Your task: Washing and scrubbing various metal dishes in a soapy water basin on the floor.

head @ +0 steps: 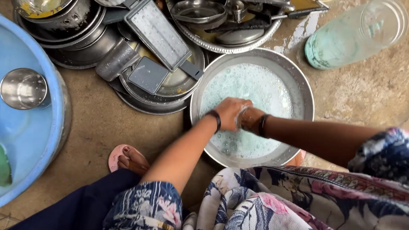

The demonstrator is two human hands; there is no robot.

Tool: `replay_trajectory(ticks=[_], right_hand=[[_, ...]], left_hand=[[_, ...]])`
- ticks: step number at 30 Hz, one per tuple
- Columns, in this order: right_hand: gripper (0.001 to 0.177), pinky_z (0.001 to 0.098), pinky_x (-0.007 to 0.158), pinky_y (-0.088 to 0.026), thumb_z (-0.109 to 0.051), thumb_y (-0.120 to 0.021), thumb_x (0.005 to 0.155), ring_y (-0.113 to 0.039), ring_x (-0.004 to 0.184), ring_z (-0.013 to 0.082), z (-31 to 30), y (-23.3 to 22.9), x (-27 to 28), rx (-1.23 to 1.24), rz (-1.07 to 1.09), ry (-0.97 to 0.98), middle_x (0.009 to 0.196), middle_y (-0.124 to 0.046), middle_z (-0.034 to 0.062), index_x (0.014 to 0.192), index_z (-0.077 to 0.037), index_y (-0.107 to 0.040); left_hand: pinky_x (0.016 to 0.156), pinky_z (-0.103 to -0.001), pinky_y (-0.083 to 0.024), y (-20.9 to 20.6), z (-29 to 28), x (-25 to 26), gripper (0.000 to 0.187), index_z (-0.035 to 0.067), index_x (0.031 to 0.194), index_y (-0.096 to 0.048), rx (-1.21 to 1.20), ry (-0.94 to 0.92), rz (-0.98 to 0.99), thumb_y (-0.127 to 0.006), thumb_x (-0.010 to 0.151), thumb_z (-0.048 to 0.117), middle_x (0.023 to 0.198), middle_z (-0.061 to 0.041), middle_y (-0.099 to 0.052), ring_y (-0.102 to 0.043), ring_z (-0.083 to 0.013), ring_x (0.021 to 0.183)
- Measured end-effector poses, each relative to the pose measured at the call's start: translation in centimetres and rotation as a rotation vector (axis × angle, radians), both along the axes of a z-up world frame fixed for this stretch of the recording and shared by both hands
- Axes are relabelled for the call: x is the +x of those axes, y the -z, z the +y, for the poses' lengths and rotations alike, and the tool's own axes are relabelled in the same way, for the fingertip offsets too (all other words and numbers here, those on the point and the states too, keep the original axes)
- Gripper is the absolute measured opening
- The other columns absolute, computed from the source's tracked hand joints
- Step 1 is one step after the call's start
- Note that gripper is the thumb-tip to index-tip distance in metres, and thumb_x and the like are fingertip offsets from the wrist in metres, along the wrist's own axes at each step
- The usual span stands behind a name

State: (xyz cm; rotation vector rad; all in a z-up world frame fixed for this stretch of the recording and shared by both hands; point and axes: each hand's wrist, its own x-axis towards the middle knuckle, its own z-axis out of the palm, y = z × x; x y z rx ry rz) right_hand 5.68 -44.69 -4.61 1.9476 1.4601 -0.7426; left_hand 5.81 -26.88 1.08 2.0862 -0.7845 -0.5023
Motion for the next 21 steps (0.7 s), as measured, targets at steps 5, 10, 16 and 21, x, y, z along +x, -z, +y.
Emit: replay_trajectory(ticks=[5,10,16,21], right_hand=[[0.018,0.0364,0.092,-0.055,-0.003,-0.063,0.093,-0.069,0.097,0.0191,1.5,-0.7,-0.3,-0.017,0.081,0.273,0.11,-0.074,0.01,0.107,-0.006,-0.074],[0.021,0.0378,0.092,-0.054,-0.019,-0.058,0.1,-0.07,0.091,0.0196,0.7,3.7,-0.7,0.164,0.311,0.4,0.105,-0.077,0.0077,0.102,-0.009,-0.076],[0.024,0.0396,0.089,-0.055,-0.022,-0.052,0.102,-0.067,0.099,0.0202,1.4,-4.0,-1.3,0.087,0.321,0.729,0.116,-0.069,0.0067,0.12,-0.02,-0.068],[0.021,0.03,0.083,-0.059,-0.005,-0.063,0.097,-0.072,0.095,0.0145,0.8,-2.8,-1.5,-0.187,0.072,-0.025,0.108,-0.072,0.0077,0.117,-0.003,-0.07]], left_hand=[[0.108,-0.045,-0.044,3.5,0.2,-1.9,0.066,0.015,0.123,-0.058,-0.052,-0.097,-0.263,-0.086,0.064,0.005,0.112,-0.008,-0.068,-0.065,-0.0285,0.112],[0.111,-0.045,-0.044,0.9,0.3,-1.4,0.068,0.017,0.121,-0.058,-0.036,-0.166,-0.293,-0.089,0.061,0.005,0.113,-0.006,-0.069,-0.065,-0.0271,0.115],[0.102,-0.043,-0.051,-0.3,-0.5,1.2,0.081,0.019,0.129,-0.054,0.25,0.19,0.259,-0.095,0.059,0.013,0.126,-0.009,-0.065,-0.062,-0.0271,0.117],[0.106,-0.04,-0.05,-1.0,0.0,-1.6,0.06,0.017,0.121,-0.061,0.057,0.018,0.031,-0.087,0.068,0.015,0.113,-0.006,-0.072,-0.066,-0.0249,0.113]])
